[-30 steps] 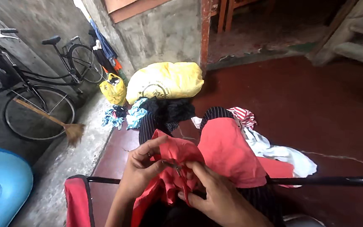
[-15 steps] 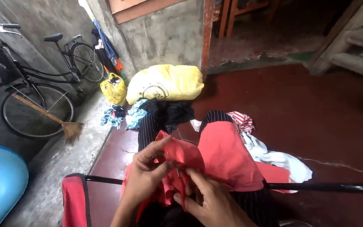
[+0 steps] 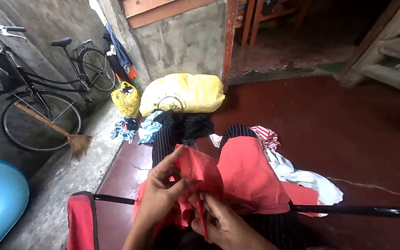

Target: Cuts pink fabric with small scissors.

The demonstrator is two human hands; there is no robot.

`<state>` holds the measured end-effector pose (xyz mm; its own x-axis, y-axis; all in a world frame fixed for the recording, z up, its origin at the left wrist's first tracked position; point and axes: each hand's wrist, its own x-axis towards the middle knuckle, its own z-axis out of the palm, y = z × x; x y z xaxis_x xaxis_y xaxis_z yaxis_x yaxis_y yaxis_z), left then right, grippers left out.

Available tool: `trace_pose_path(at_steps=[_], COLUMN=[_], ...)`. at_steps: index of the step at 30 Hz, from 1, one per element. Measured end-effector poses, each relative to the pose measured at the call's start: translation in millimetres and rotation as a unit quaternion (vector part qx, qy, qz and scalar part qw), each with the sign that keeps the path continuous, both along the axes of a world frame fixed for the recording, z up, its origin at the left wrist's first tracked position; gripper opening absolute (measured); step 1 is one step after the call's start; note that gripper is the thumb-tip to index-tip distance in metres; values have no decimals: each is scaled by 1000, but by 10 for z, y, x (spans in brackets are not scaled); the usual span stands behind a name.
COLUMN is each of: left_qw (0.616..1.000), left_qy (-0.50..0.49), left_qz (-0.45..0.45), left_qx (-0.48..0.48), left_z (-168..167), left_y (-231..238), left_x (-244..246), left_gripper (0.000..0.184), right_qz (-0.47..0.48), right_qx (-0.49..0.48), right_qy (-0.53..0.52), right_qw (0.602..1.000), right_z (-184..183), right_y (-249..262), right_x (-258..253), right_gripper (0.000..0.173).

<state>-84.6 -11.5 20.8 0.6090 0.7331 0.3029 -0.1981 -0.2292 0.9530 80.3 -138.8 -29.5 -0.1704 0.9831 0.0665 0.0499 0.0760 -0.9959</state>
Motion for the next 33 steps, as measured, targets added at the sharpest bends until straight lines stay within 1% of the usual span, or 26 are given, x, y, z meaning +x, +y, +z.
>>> trace_pose_path(at_steps=[4, 7, 10, 12, 14, 16, 20, 25, 27, 29, 31, 33], left_qw=[1000, 1000, 1000, 1000, 1000, 1000, 1000, 1000, 1000, 999, 997, 994], left_qy=[6, 2, 0, -3, -7, -11, -15, -24, -26, -44, -54, -54], left_qz=[6, 0, 13, 17, 15, 6, -10, -3, 1, 4, 33, 68], left_qx=[0, 8, 12, 9, 8, 12, 18, 16, 11, -7, -33, -63], left_z=[-4, -16, -19, -28, -42, -56, -69, -107, -138, -153, -126, -79], left_y=[-21, -17, -3, 7, 16, 21, 16, 10, 14, 21, 17, 9], left_x=[19, 31, 35, 30, 24, 10, -1, -5, 0, 7, 25, 43], left_gripper=[67, 66, 67, 68, 68, 69, 72, 71, 63, 50, 38, 33], right_qz=[15, 10, 3, 10, 24, 38, 40, 17, 21, 23, 25, 30], right_qx=[35, 42, -1, -28, -28, -13, 6, -24, -29, -31, -37, -47], right_qy=[25, 43, 47, 49, 53, 57, 69, 79, 89, 94, 95, 92], right_qw=[999, 998, 999, 998, 998, 998, 997, 996, 995, 995, 995, 994], right_z=[-74, -84, -6, 14, 7, -5, -6, 37, 39, 40, 41, 48], right_y=[35, 33, 12, 11, 21, 41, 55, 27, 25, 26, 24, 18], right_x=[19, 16, 17, 25, 31, 39, 36, 19, 15, 14, 11, 10], right_gripper=[55, 52, 42, 40, 42, 48, 48, 34, 33, 33, 33, 35])
